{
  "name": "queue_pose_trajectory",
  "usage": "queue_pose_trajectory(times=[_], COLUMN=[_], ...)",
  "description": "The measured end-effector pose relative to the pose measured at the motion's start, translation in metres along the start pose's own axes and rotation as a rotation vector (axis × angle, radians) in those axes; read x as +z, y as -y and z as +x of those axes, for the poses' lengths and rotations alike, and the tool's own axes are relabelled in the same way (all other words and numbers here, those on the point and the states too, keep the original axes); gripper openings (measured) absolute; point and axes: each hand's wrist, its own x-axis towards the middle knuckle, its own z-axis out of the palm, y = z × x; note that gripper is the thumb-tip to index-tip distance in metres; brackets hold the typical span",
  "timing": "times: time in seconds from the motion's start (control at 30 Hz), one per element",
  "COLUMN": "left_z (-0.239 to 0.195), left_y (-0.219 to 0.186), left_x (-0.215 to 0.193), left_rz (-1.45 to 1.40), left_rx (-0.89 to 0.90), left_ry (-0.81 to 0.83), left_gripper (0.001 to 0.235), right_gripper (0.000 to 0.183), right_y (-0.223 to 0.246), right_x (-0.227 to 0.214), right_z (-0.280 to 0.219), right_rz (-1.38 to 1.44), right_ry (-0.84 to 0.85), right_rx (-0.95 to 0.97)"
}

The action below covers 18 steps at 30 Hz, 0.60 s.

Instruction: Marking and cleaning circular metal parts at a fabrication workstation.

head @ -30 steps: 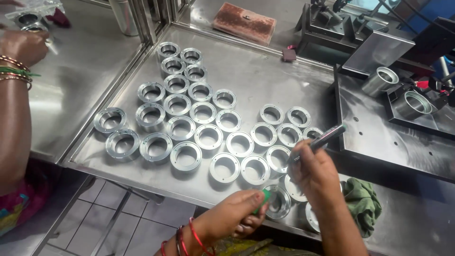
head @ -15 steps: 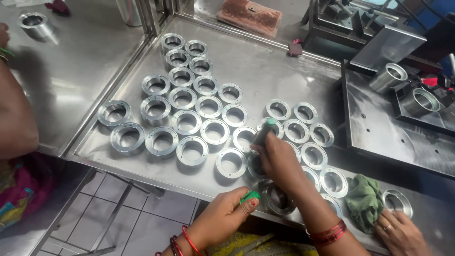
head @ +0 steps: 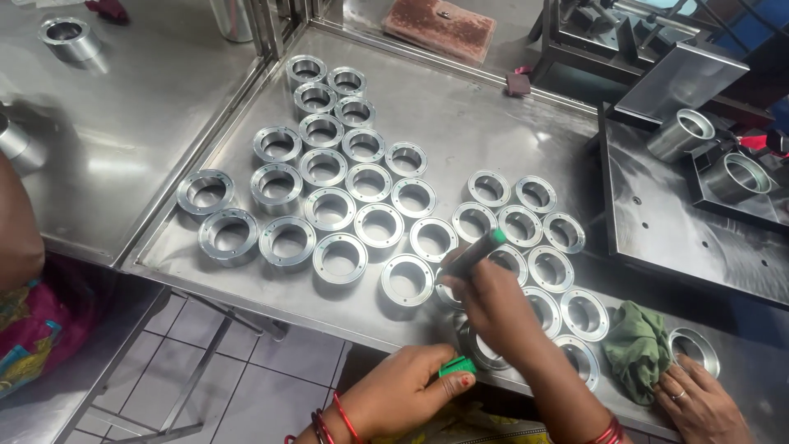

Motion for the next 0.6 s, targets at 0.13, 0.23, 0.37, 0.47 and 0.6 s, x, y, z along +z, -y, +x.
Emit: queue_pose_trajectory(times=[0.13, 0.23, 0.37, 0.47, 0.6], left_z=[0.002, 0.002, 0.003, 0.002, 0.003], left_y=[-0.003, -0.004, -0.005, -0.009, -0.006], left_x=[0.002, 0.001, 0.006, 0.003, 0.001], left_rz=[-0.006, 0.043, 0.029, 0.035, 0.057], left_rx=[0.035, -0.013, 0.045, 0.081, 0.046], left_ry=[0.041, 0.040, 0.035, 0.044, 0.034], left_gripper=[0.038, 0.041, 0.041, 0.040, 0.041], right_gripper=[0.012, 0.022, 0.020, 0.024, 0.022], right_y=[-0.009, -0.010, -0.004, -0.002, 0.010], right_x=[0.016, 0.013, 0.002, -0.009, -0.026], right_z=[-0.008, 0.001, 0.002, -0.003, -0.020], right_rz=[-0.081, -0.237, -0.110, -0.178, -0.013], right_ry=[0.101, 0.148, 0.077, 0.169, -0.001], right_rx=[-0.076, 0.054, 0.010, 0.010, 0.103])
